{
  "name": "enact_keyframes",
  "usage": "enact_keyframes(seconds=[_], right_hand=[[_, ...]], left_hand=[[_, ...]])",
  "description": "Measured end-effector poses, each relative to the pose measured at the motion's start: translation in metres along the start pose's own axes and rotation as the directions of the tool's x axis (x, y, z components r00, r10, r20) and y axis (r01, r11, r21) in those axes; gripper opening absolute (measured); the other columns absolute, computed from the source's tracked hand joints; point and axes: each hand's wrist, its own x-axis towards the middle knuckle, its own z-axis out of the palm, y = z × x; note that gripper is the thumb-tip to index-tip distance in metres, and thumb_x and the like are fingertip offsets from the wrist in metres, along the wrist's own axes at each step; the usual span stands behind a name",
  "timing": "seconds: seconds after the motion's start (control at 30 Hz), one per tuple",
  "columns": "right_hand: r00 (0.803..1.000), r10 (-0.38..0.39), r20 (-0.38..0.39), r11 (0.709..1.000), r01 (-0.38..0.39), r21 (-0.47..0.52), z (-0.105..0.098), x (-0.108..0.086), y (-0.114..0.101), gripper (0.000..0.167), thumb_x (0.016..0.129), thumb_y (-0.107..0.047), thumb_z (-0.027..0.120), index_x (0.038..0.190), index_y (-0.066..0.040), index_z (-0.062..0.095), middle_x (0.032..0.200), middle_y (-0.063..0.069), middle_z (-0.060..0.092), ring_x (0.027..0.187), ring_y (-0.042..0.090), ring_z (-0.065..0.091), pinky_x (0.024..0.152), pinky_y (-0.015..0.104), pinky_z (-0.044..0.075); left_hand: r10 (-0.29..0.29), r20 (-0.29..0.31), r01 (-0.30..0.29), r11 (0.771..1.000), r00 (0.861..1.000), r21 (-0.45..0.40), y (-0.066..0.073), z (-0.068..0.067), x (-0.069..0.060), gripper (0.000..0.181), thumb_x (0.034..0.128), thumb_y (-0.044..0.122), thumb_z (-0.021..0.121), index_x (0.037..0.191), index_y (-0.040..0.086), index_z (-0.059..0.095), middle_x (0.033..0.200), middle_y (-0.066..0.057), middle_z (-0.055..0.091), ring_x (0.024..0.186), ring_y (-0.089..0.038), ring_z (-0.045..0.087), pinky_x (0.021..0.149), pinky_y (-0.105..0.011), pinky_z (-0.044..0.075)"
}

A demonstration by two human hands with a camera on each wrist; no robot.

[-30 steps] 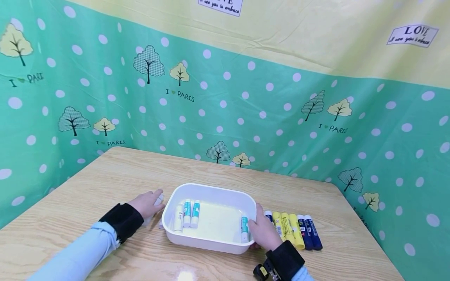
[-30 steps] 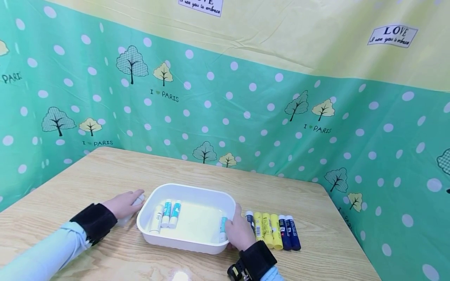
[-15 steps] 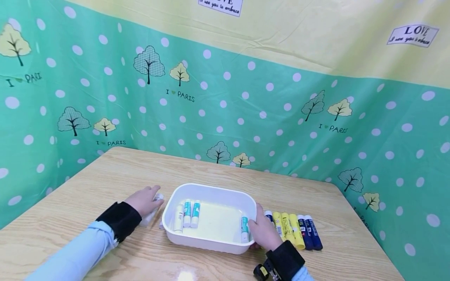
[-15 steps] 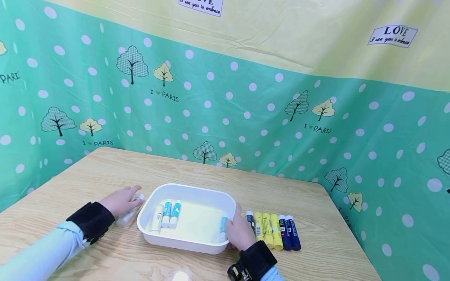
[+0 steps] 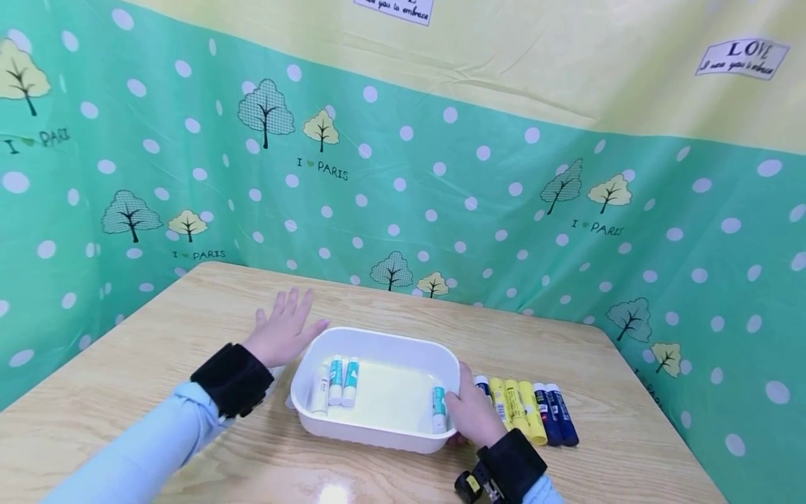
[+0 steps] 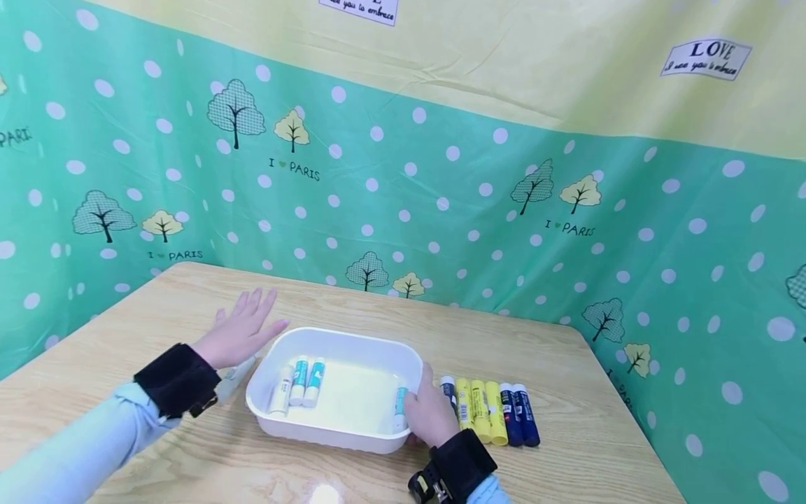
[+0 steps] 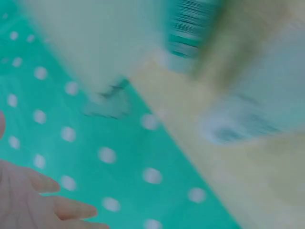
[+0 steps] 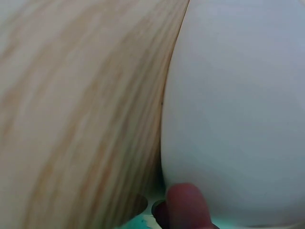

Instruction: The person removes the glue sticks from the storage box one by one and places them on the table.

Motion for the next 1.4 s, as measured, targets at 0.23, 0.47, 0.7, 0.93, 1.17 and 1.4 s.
enact_keyframes(seconds=[0.23, 0.47, 0.7, 0.93, 1.17, 1.4], right_hand=[[1.0, 0.024, 0.012, 1.0, -0.024, 0.017, -0.001, 0.002, 0.0, 0.059, 0.087, -0.013, 0.034, 0.138, -0.013, 0.005, 0.097, 0.021, 0.054, 0.044, 0.02, 0.049, 0.04, 0.029, 0.041], [1.0, 0.004, 0.02, 1.0, -0.005, 0.018, 0.0, 0.001, 0.002, 0.058, 0.087, -0.013, 0.034, 0.138, -0.011, 0.005, 0.098, 0.022, 0.054, 0.045, 0.019, 0.05, 0.039, 0.028, 0.042], [0.999, -0.032, 0.042, 0.999, 0.03, 0.033, -0.002, -0.001, 0.002, 0.056, 0.087, -0.012, 0.032, 0.137, -0.008, 0.006, 0.096, 0.024, 0.055, 0.042, 0.018, 0.05, 0.037, 0.028, 0.041], [0.995, -0.099, 0.025, 0.995, 0.099, 0.03, -0.003, 0.001, 0.004, 0.053, 0.086, -0.011, 0.033, 0.135, -0.008, 0.012, 0.1, 0.028, 0.053, 0.042, 0.016, 0.051, 0.035, 0.031, 0.042], [0.992, -0.121, 0.022, 0.991, 0.12, 0.052, -0.002, 0.002, 0.004, 0.052, 0.086, -0.01, 0.034, 0.134, -0.009, 0.015, 0.104, 0.03, 0.051, 0.049, 0.017, 0.055, 0.036, 0.031, 0.043], [0.993, -0.115, 0.01, 0.992, 0.114, 0.059, -0.003, 0.001, 0.005, 0.052, 0.086, -0.012, 0.034, 0.134, -0.009, 0.015, 0.108, 0.032, 0.048, 0.05, 0.017, 0.056, 0.035, 0.032, 0.043]], left_hand=[[0.039, 0.015, -0.039, 0.999, 0.999, 0.025, 0.064, -0.005, 0.007, 0.076, 0.0837, 0.047, 0.041, 0.138, 0.004, 0.009, 0.14, -0.022, 0.006, 0.129, -0.04, 0.001, 0.094, -0.064, 0.0], [0.13, 0.028, -0.132, 0.978, 0.991, 0.16, 0.119, 0.021, 0.02, 0.066, 0.0765, 0.045, 0.054, 0.129, 0.008, 0.036, 0.127, -0.017, 0.042, 0.117, -0.036, 0.036, 0.09, -0.06, 0.026], [0.21, 0.177, -0.243, 0.951, 0.962, 0.192, 0.153, 0.053, 0.028, 0.051, 0.077, 0.039, 0.056, 0.119, 0.01, 0.048, 0.11, -0.008, 0.057, 0.097, -0.021, 0.055, 0.08, -0.035, 0.044], [0.212, 0.316, -0.241, 0.969, 0.925, 0.055, 0.163, 0.068, 0.022, 0.021, 0.077, 0.02, 0.056, 0.096, 0.013, 0.06, 0.092, 0.002, 0.061, 0.083, -0.009, 0.056, 0.078, -0.024, 0.043], [0.205, 0.323, -0.227, 0.973, 0.924, 0.033, 0.168, 0.07, 0.005, 0.005, 0.0711, 0.011, 0.057, 0.068, 0.014, 0.056, 0.063, 0.006, 0.049, 0.06, -0.009, 0.044, 0.061, -0.021, 0.036], [0.181, 0.348, -0.225, 0.97, 0.92, 0.091, 0.173, 0.075, 0.005, 0.003, 0.0667, 0.015, 0.062, 0.066, 0.013, 0.06, 0.063, 0.005, 0.05, 0.059, -0.008, 0.043, 0.059, -0.02, 0.036]])
